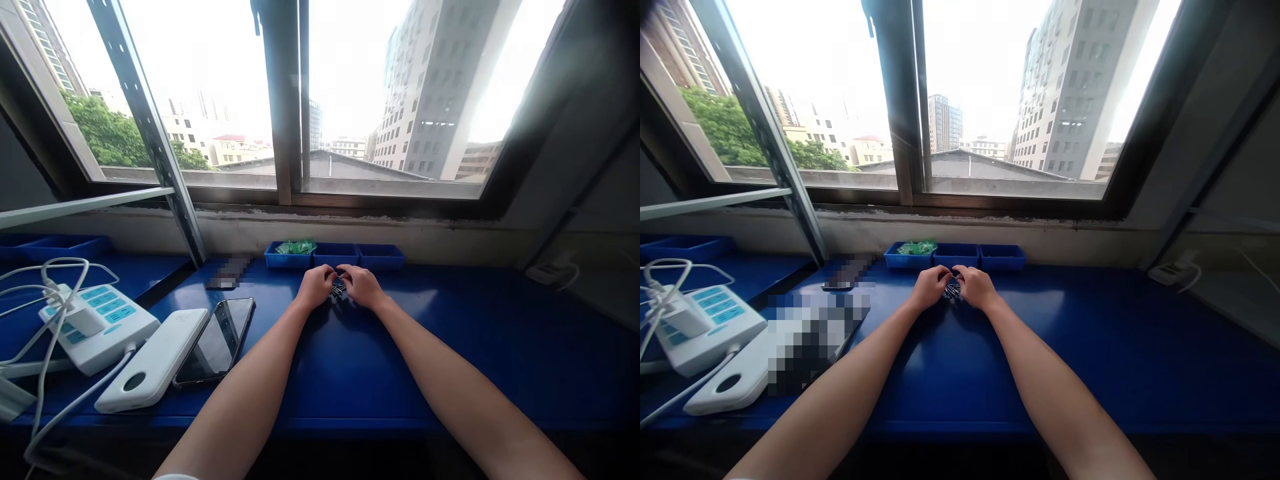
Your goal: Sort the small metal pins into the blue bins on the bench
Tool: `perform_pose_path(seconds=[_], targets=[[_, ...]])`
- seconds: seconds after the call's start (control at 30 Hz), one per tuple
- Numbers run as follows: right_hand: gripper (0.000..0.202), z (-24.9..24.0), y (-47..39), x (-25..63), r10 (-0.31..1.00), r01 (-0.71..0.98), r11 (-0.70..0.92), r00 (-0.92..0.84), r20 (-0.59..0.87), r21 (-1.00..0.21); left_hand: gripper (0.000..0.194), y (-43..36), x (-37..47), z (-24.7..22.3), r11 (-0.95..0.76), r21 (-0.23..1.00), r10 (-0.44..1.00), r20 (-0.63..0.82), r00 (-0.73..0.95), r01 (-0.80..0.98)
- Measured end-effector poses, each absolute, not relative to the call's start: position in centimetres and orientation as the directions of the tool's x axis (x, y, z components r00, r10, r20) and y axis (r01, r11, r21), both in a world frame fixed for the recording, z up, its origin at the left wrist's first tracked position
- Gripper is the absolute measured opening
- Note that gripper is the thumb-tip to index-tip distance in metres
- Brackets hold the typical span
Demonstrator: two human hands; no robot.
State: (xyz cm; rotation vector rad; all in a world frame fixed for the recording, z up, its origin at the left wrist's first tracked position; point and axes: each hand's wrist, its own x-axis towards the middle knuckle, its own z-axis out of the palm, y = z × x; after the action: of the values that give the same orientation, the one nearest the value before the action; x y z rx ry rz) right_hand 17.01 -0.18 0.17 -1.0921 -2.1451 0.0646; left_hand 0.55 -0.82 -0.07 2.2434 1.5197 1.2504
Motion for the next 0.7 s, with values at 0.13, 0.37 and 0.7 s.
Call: perform_pose_path(seconds=[0.13,0.37,0.7], targets=[[0.020,0.16,-0.15,17.00,0.721,0.548,0.666,-0.302,0.624,-0.506,0.013,-0.76,0.52,-0.09,-0.458,0.580,0.847,0.515,0.133,0.673],[0.019,0.29,0.17,17.11,0.813,0.337,0.582,-0.250,0.525,-0.740,0.013,-0.59,0.53,-0.18,-0.476,0.541,0.832,0.533,0.155,0.693],[0.029,0.25,0.61,17.45,0.873,0.145,0.449,-0.283,0.398,-0.882,0.011,-0.89,0.50,0.28,-0.472,0.504,0.833,0.524,0.178,0.723]])
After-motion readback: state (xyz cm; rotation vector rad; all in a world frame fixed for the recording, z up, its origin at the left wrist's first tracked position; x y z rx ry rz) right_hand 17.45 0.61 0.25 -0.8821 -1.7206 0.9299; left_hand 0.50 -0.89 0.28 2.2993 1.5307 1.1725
